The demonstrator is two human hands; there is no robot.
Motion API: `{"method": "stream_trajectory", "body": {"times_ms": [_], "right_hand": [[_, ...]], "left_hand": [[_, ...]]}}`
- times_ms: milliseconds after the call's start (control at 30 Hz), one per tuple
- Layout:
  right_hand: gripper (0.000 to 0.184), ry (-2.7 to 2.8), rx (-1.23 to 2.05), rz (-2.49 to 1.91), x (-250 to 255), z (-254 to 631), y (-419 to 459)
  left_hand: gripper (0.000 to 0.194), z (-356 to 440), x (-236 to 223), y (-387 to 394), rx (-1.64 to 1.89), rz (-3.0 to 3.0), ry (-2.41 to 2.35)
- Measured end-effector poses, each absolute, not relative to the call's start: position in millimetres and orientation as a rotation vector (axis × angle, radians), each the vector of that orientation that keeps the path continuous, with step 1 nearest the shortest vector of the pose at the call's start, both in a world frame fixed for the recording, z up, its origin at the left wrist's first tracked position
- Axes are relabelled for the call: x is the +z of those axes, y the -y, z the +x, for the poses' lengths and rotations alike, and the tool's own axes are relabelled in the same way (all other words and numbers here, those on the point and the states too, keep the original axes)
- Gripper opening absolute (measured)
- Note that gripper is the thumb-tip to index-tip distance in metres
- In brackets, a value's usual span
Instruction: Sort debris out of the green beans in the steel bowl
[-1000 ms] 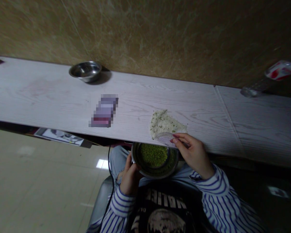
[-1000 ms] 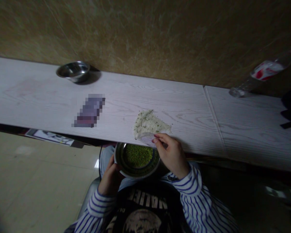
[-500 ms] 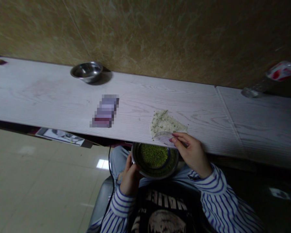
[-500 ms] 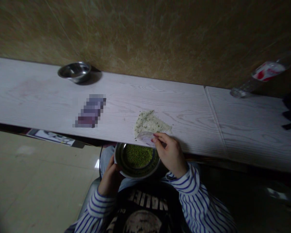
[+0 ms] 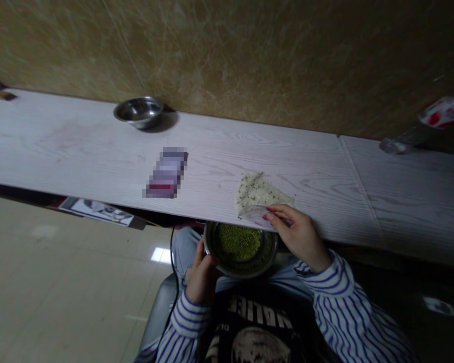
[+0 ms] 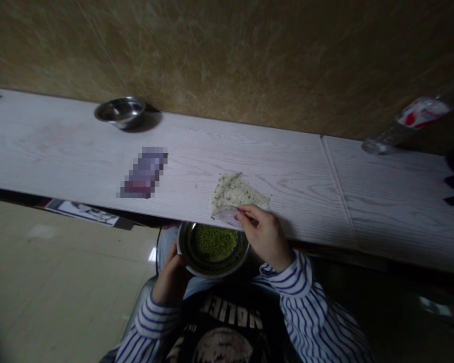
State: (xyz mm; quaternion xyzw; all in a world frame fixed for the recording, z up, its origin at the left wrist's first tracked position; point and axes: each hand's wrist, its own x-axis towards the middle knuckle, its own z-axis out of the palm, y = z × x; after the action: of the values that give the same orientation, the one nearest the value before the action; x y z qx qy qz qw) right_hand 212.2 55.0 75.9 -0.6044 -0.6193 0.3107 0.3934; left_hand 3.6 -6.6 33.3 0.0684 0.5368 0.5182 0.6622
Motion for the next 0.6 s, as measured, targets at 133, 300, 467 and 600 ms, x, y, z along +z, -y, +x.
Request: {"method": "stream_trajectory", "body": {"times_ms": [133, 300, 467, 600], "right_hand": [[0.021, 1.592, 0.792, -1.522, 77.5, 211.1, -55.4], [0.021, 1.574, 0.806, -1.506, 80.2, 209.5, -54.1], [0.023, 1.563, 0.812, -1.524, 80.3, 211.1, -52.6], [0.021, 1.582, 0.823, -1.516, 81.0, 209.5, -52.7]], "left_hand": [[0.076, 2.6, 32.7, 6.6, 1.175, 0.140, -1.213], [0.073, 1.7, 33.2, 7.6, 1.167, 0.174, -1.235], [0.072, 3.4, 34.6, 7.1, 1.165, 0.169, -1.201], [0.073, 4.3, 33.8, 7.1, 1.164, 0.180, -1.204]]}}
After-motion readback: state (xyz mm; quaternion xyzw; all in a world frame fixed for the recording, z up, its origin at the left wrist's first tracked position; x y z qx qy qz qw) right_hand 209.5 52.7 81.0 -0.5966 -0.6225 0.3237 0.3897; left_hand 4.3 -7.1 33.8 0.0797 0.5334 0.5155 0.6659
